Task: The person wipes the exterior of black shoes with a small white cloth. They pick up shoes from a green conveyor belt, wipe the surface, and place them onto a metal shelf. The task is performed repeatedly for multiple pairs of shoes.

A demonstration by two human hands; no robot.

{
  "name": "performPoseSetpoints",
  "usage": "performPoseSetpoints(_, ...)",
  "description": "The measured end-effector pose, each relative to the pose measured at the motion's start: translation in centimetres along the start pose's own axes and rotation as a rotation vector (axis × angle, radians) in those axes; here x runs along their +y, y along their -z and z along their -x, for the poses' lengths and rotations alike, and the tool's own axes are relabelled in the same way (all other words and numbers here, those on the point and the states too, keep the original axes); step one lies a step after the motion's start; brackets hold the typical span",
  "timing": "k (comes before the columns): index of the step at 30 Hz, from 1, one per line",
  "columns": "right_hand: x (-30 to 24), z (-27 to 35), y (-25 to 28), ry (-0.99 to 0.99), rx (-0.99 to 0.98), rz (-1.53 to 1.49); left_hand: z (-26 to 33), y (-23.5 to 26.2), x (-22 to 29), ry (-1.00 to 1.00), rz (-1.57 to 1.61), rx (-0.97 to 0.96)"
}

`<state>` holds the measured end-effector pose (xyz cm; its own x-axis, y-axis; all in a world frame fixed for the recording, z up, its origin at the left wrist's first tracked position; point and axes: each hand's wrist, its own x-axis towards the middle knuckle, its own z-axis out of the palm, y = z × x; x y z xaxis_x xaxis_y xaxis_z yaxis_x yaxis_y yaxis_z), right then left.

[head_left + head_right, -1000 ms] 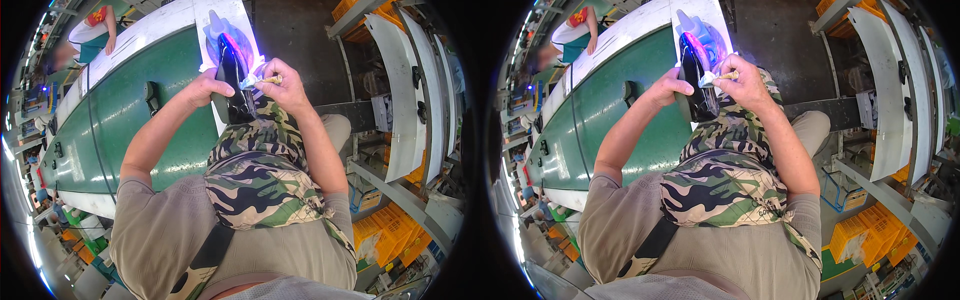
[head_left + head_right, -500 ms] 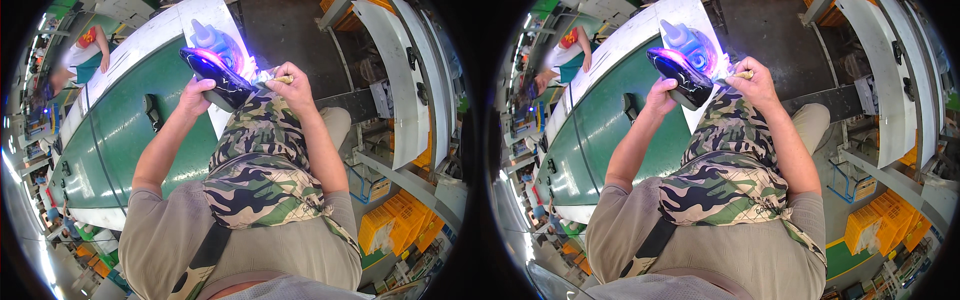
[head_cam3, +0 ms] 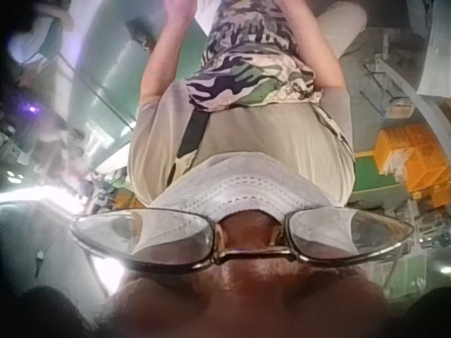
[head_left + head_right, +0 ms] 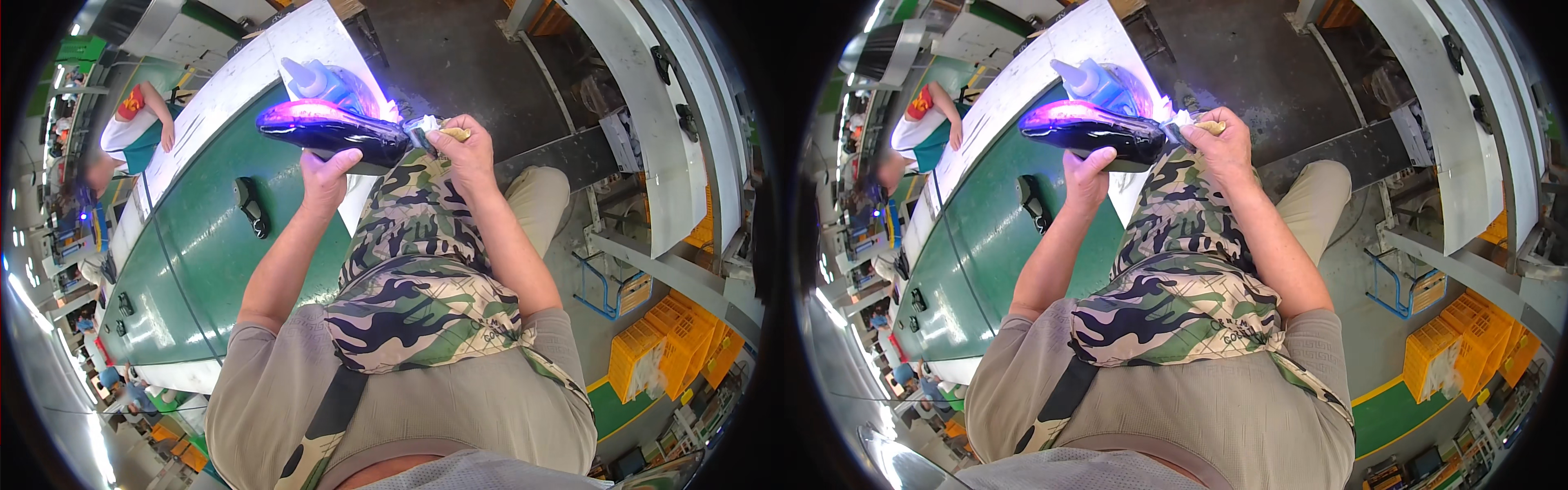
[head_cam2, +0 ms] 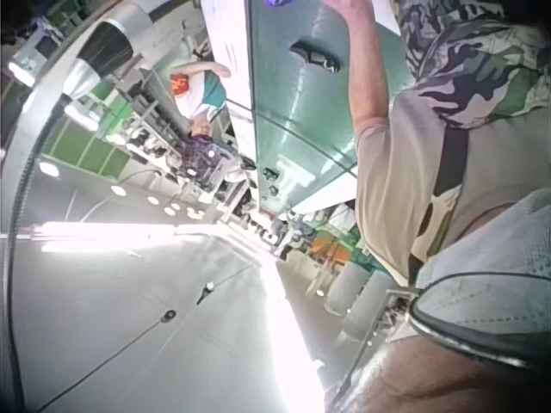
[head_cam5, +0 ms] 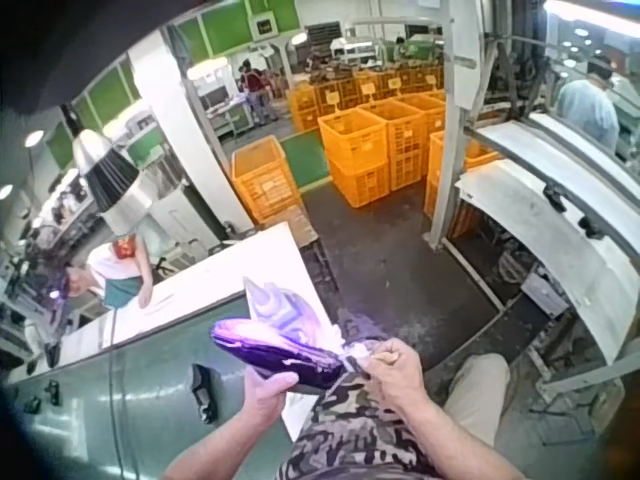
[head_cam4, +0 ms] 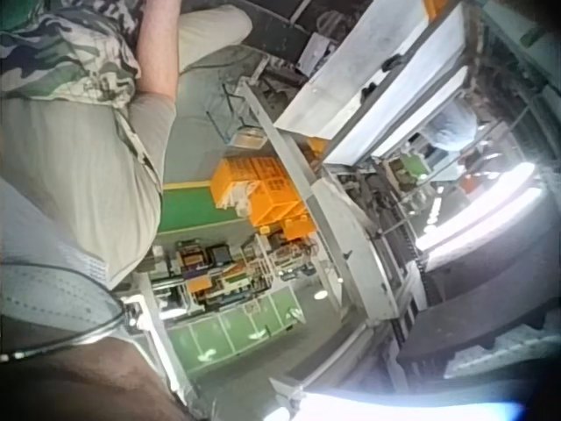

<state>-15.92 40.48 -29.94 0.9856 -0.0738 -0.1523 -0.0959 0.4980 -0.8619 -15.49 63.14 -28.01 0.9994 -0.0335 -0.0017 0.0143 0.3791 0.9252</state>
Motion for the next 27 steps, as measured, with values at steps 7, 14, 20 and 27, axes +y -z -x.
performPoseSetpoints(7, 0.0, 0.1, 1.3, 0.005, 0.156, -0.073, -0.4, -3.2, -0.9, -0.172, -0.356, 0.002)
performPoseSetpoints(14, -2.1, 0.0, 2.5, 0.038, 0.208, -0.035, -1.6, -8.2, 0.2, -0.198, -0.432, -0.190)
performPoseSetpoints(20, -5.3, -0.1, 5.6, 0.185, 0.241, -0.466, -4.7, -12.8, 0.4, -0.128, -0.456, -0.296)
performPoseSetpoints(27, 1.1, -2.0, 16.2, 0.181, 0.523, -0.589, -12.6, -24.5, 4.5, -0.298, -0.481, -0.497)
